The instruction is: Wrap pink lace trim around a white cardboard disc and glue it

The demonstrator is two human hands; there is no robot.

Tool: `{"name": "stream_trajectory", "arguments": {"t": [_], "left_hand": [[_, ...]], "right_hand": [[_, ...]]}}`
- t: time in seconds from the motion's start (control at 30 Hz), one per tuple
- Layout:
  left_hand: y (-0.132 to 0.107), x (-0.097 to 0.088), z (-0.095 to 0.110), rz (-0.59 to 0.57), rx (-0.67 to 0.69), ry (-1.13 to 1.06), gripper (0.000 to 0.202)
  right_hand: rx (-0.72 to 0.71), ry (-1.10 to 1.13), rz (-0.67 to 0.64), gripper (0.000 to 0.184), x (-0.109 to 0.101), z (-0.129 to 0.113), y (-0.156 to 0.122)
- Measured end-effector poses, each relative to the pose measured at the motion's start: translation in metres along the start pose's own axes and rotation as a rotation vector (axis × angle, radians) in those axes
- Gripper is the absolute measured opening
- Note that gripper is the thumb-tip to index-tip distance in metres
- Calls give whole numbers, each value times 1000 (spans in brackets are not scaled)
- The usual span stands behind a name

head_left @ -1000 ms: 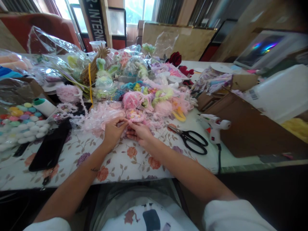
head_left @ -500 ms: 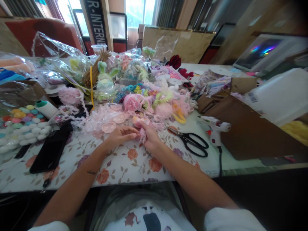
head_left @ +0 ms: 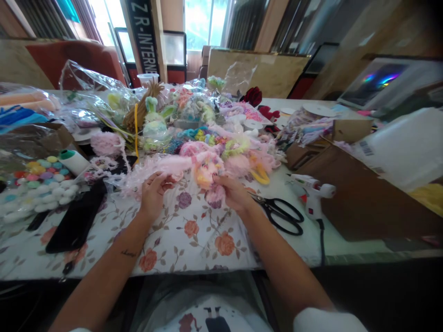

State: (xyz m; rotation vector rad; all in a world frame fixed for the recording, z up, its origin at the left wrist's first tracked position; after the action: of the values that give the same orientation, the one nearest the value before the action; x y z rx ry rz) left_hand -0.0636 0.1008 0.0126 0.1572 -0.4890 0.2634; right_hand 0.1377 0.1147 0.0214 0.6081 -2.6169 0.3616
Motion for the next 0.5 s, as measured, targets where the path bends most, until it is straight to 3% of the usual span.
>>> {"name": "stream_trajectory", "arguments": {"t": [0.13,0.27,0.37,0.5], "left_hand": [[-1,6,-6,-46,-53,-36,30],[-12,28,-25,-254,-233,22,42],[-22,40,-34,-401,-264,173,45],[-22,38,-34,-383,-209,276,51]], "right_hand": [[88,-256,-74,33,-11,23,9],[-31,-476,-76,31,-8,26,11],[-143,-560,-80,36,2,19,7],[-315,-706,-30,34,10,5,0]]}}
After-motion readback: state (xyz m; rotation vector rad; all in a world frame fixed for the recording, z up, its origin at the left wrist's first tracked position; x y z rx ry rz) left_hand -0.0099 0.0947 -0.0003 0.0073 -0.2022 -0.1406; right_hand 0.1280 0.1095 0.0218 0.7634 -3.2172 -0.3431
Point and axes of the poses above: each hand's wrist, its own y-axis towards the middle knuckle, its own x-axis out of the palm, z = x × y, the point moved 9 cm from there along y, towards the middle knuckle, and after that the axes turned 1 degree about x, right-handed, at the moved point
